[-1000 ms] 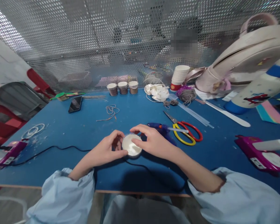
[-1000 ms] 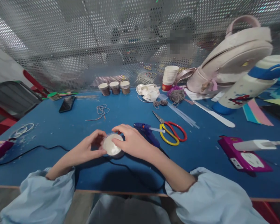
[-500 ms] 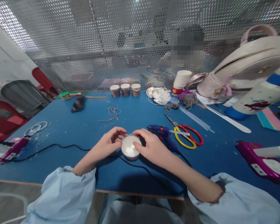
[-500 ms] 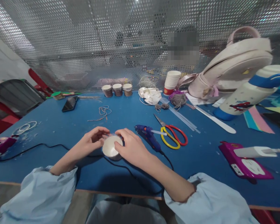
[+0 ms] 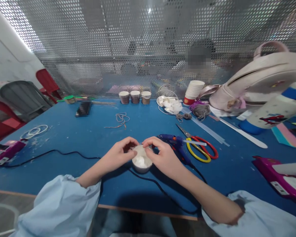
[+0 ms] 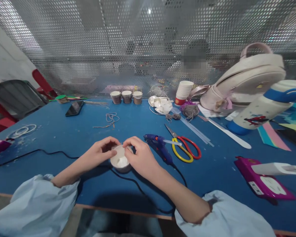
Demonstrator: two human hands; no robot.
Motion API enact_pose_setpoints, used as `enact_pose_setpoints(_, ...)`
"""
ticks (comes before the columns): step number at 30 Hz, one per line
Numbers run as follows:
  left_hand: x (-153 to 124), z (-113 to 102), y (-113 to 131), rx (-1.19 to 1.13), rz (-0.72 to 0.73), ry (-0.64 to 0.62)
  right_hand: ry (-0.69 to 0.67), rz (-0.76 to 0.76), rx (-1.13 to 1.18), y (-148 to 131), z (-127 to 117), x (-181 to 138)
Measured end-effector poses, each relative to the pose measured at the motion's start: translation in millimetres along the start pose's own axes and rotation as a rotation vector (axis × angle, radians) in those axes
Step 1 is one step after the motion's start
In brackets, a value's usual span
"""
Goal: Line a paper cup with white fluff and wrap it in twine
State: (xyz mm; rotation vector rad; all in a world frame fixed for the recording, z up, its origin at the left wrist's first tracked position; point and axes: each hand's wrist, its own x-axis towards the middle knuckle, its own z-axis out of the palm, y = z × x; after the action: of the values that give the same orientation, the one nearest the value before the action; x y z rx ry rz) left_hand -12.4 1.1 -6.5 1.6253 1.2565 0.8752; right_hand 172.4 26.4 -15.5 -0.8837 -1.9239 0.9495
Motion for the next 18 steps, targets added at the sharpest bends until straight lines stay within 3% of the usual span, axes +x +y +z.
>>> enact_pose_setpoints(9, 0.5, 1.7, 2.7, -0.041, 0.008, 0.024, -0.016, -0.021, -0.023, 3.3, 0.0, -2.0)
enact_pose_setpoints(18, 10.5, 5.1, -12.2, -0.017, 0.071, 0.093, -0.054, -0.047, 0.013, 4.8, -0.9, 0.7)
